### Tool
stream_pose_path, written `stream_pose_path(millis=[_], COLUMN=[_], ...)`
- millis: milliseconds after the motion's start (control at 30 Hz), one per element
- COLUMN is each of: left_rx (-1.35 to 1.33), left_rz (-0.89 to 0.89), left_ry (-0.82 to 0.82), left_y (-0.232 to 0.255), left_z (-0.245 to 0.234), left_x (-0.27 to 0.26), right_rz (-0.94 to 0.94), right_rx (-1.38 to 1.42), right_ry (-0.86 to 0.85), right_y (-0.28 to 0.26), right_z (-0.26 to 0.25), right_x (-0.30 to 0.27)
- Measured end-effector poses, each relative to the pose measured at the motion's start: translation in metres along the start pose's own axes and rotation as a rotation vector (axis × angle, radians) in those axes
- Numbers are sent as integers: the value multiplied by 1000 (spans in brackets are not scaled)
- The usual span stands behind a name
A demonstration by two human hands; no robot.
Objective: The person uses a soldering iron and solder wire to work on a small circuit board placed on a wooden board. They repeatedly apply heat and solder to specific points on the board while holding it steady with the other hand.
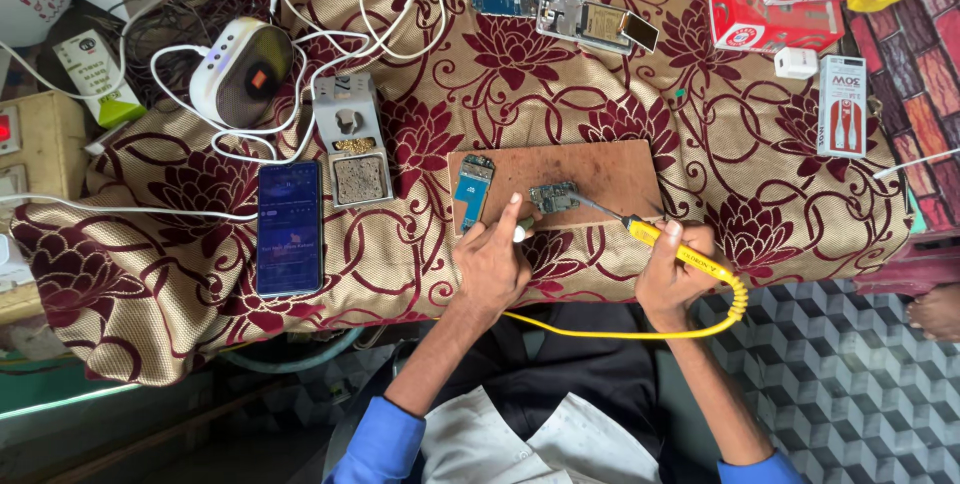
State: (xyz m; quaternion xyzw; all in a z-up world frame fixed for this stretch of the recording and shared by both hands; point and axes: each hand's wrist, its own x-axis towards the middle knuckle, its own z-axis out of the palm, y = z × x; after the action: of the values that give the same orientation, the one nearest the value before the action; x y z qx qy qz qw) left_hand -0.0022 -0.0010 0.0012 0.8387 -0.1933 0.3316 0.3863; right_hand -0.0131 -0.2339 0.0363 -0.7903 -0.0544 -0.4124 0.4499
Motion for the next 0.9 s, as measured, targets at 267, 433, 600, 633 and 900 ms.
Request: stream_pose_path(millis=[267, 433, 600, 633, 900], left_rx=[7, 3, 9, 29, 19], left_rz=[35, 10, 27, 15, 38], left_ry=[-1, -36, -33, -32, -5], left_y=[0, 1, -2, -1, -3], left_z=[-1, -6, -4, -2, 2], left_x=[3, 2, 4, 3, 0], right_rz=[1, -30, -77, -76, -84], right_rx=[-14, -19, -70, -77, -71], right_ry=[-2, -42, -38, -54, -79], right_y=[-4, -13, -20, -21, -27], right_z=[0, 2, 3, 1, 2], right_x=[3, 9, 14, 13, 16])
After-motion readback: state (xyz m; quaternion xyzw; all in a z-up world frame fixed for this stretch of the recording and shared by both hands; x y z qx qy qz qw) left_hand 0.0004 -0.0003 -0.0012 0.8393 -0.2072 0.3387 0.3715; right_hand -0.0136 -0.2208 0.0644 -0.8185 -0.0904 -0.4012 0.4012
